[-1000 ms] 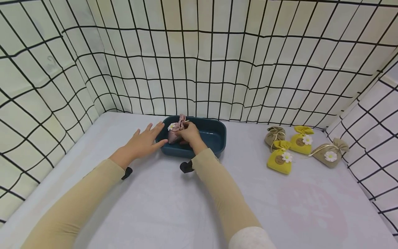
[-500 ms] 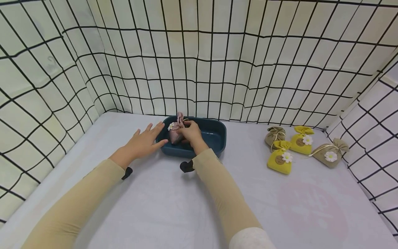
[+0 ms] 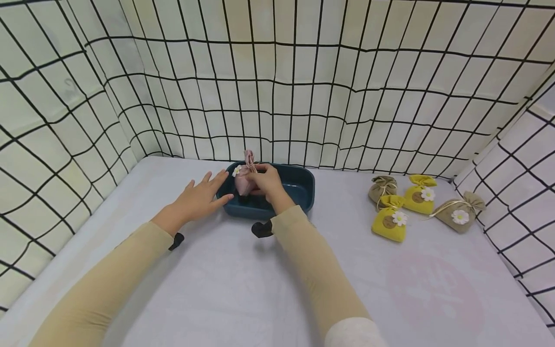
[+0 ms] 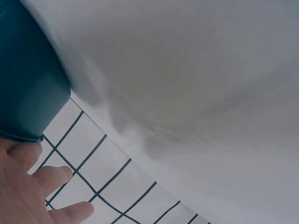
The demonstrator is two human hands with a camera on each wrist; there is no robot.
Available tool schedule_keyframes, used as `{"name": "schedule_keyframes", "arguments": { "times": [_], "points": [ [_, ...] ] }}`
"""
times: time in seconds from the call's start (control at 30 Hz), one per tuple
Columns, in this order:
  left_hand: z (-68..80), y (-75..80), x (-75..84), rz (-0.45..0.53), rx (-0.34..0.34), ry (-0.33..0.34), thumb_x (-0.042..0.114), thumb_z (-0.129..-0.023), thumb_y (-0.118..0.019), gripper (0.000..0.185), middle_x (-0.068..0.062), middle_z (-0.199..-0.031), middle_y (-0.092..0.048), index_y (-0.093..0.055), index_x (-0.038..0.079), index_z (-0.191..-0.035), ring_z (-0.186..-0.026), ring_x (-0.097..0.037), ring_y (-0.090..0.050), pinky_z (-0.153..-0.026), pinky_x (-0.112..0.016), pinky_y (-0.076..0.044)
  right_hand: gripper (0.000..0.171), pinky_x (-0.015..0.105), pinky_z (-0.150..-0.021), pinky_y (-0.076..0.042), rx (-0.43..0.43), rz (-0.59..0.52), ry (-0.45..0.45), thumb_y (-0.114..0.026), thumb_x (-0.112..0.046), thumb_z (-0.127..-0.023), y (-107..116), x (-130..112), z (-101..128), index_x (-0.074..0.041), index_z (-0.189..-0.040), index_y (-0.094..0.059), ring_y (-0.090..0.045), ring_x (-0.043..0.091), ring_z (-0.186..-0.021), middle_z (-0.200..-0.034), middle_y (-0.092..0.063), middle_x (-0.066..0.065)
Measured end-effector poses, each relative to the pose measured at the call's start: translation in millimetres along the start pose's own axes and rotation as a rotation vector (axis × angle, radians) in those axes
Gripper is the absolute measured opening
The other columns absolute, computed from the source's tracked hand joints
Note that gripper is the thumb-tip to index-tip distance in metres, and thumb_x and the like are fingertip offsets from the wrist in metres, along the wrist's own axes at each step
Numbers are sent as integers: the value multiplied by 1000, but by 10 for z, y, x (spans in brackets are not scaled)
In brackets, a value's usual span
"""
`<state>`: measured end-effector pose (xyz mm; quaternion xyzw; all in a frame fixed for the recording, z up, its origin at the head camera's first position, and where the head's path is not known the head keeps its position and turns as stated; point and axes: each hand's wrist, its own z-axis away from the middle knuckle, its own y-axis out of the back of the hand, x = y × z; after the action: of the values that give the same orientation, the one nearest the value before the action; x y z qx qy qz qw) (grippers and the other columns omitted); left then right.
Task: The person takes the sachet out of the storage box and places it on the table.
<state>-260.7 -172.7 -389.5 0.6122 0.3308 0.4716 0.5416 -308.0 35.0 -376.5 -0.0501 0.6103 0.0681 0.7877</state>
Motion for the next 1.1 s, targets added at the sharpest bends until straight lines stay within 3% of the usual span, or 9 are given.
{"name": "schedule_keyframes", "arguments": {
  "times": [0.83,1.1],
  "points": [
    [-21,31,15,-11,-6,-8,58,-106,-42,83,-11,-170,-15,-15,6,-165,-153,-46,-13,-114,-74,-13,59,44,-92,-57,-110,28,34,-68,-12,-100,348,-222,237,-7,-153,-43,-63,36,-119,-138,-57,18],
    [-12,7,5,-1,0,-5,57,-106,-43,83,-11,-170,-15,-15,6,-165,-153,-47,-13,-114,-75,-12,51,50,-97,-54,-153,11,38,-66,-7,-100,487,-251,362,-6,-148,-48,-64,34,-115,-137,-55,18]
  ]
}}
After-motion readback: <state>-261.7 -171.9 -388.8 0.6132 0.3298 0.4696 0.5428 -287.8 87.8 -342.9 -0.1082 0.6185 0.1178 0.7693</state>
